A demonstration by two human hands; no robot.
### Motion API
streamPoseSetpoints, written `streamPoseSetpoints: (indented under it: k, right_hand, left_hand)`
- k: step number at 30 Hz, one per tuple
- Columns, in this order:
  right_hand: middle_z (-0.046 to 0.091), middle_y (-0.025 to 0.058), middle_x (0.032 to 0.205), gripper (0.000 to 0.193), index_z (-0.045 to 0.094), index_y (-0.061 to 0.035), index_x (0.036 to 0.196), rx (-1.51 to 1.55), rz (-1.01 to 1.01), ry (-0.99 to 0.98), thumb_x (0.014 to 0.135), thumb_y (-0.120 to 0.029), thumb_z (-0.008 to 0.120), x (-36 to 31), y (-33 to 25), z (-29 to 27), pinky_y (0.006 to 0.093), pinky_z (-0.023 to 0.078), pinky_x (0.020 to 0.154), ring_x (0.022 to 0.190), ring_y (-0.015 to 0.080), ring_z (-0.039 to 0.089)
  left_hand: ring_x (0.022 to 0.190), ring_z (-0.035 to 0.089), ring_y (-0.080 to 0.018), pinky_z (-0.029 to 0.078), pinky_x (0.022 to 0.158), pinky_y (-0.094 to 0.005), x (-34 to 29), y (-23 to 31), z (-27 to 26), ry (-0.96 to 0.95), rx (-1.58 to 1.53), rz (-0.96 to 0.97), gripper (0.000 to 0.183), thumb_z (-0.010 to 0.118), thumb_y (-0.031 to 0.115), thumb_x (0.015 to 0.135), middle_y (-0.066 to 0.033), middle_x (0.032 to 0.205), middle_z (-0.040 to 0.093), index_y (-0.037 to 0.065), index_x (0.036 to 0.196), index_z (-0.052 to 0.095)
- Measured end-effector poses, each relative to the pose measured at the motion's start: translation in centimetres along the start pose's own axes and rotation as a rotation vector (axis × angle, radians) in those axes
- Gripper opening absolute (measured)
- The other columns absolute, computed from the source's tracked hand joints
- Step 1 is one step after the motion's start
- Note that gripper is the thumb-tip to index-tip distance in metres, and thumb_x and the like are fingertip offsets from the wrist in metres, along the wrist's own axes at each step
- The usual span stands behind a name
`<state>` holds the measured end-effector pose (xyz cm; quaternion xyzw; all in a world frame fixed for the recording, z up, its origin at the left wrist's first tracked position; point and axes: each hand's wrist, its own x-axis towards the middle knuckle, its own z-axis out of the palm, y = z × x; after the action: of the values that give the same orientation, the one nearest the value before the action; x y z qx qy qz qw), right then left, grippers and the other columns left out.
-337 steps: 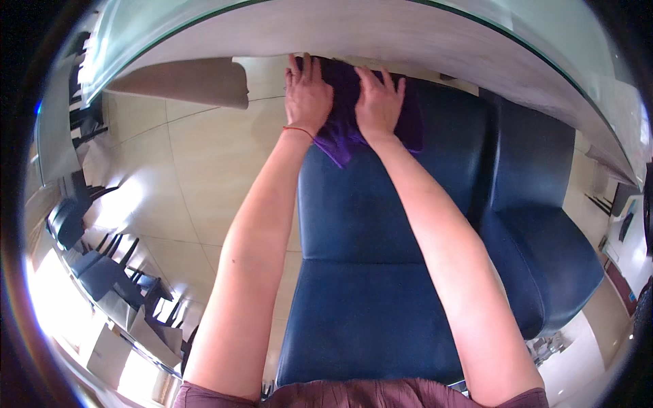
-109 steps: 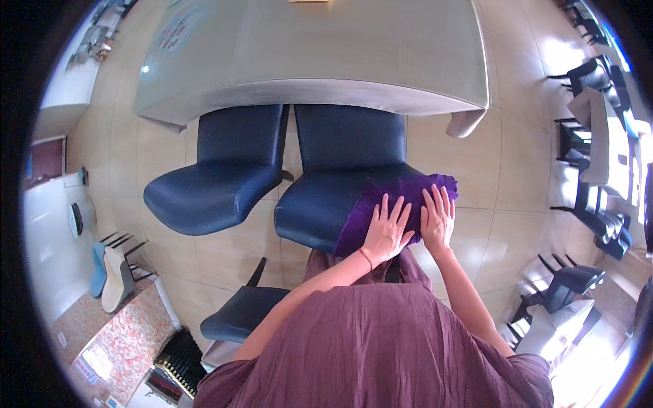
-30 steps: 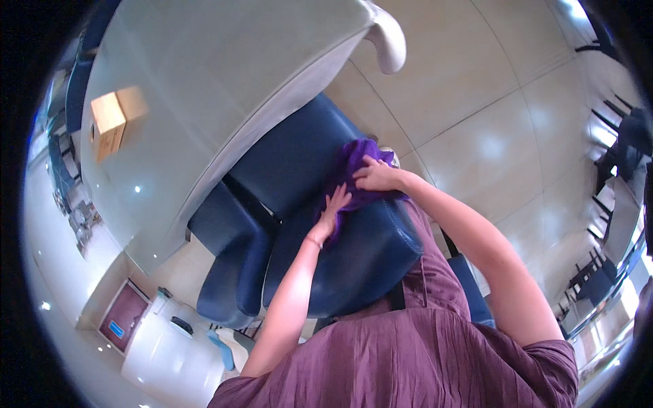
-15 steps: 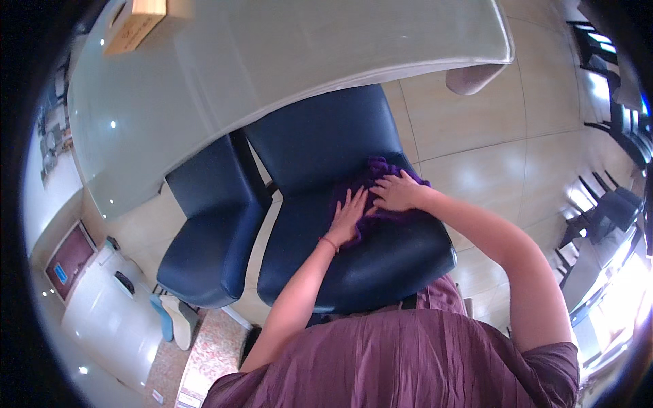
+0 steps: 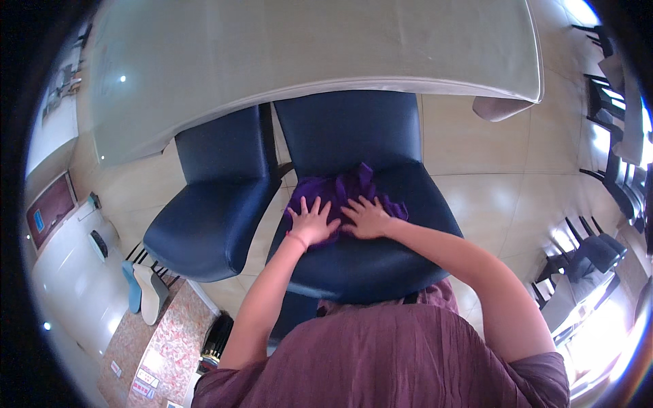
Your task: The person wipes the seats and backs of several dark blue chairs around a glass table using a purple cloth. The person moves from chair to chair, wiping each surface thoroughly.
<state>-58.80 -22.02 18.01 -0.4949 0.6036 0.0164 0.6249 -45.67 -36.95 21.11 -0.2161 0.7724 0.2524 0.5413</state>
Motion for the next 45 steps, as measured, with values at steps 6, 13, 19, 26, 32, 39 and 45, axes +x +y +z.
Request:
streamPoseSetpoints:
  k: [6,13,19,26,32,39,45]
  right_hand:
    - [0.032,0.0195,0.159,0.078,0.038,-0.009,0.152,-0.059,-0.282,0.094,0.096,-0.062,0.046,-11.7,-2.5,0.5,0.0634,0.022,0.117,0.148,0.0419,0.028]
    - [0.042,0.0087,0.155,0.062,0.052,-0.0258,0.145,-0.264,0.039,0.084,0.097,-0.064,0.042,-13.6,0.7,-2.8,0.0701,0.024,0.113,0.146,0.0339,0.034]
    - [0.033,0.0063,0.161,0.074,0.041,-0.0366,0.151,-0.121,0.283,-0.062,0.09,-0.079,0.037,-4.4,5.4,-4.6,0.075,0.02,0.112,0.149,0.0353,0.027]
    - [0.029,0.0073,0.164,0.065,0.034,-0.028,0.156,-0.061,0.316,0.076,0.101,-0.063,0.029,6.0,1.0,0.4,0.0611,0.02,0.119,0.15,0.0378,0.025]
    - [0.028,0.0057,0.164,0.061,0.036,-0.0259,0.155,0.123,0.211,0.104,0.103,-0.057,0.03,13.1,-3.5,1.5,0.0596,0.019,0.12,0.151,0.0347,0.023]
    - [0.029,0.0134,0.162,0.065,0.034,-0.013,0.155,0.153,0.176,0.05,0.105,-0.053,0.03,16.9,-6.7,0.8,0.0431,0.019,0.124,0.15,0.0376,0.025]
    - [0.024,0.0196,0.163,0.078,0.028,-0.0051,0.156,0.175,0.222,-0.004,0.102,-0.061,0.032,17.4,-7.4,0.7,0.0433,0.016,0.124,0.152,0.0364,0.019]
  left_hand:
    - [0.146,0.025,-0.0493,0.02,0.111,-0.0734,-11.1,4.4,2.6,0.319,0.044,0.329,0.074,0.05,0.054,0.096,-0.0209,0.158,0.034,0.003,0.149,0.042]
    - [0.148,0.019,-0.0497,0.021,0.111,-0.0744,-4.6,7.3,2.2,0.162,-0.079,0.5,0.074,0.041,0.056,0.101,-0.0178,0.164,0.022,0.006,0.154,0.033]
    - [0.153,0.004,-0.0432,0.004,0.114,-0.0749,4.9,2.3,0.0,-0.149,-0.114,0.252,0.088,0.031,0.081,0.09,-0.0058,0.169,0.009,0.031,0.161,0.018]
    - [0.153,0.003,-0.0419,0.009,0.12,-0.0655,9.8,-6.1,1.5,-0.168,-0.264,-0.039,0.092,0.03,0.077,0.092,-0.0066,0.169,0.01,0.018,0.161,0.016]
    - [0.142,0.041,-0.0191,0.03,0.119,-0.0339,11.4,-17.1,9.7,-0.487,-1.689,-0.134,0.071,0.032,0.053,0.105,-0.0102,0.158,0.038,0.003,0.155,0.031]
    - [0.14,0.042,-0.019,0.032,0.117,-0.033,11.6,-13.5,13.6,-0.452,-2.299,0.09,0.066,0.035,0.046,0.106,-0.0098,0.157,0.039,0.004,0.156,0.029]
    - [0.139,0.043,-0.0189,0.034,0.115,-0.0322,10.7,-12.2,14.4,-0.296,-2.432,0.227,0.061,0.037,0.04,0.106,-0.0095,0.156,0.039,0.005,0.156,0.028]
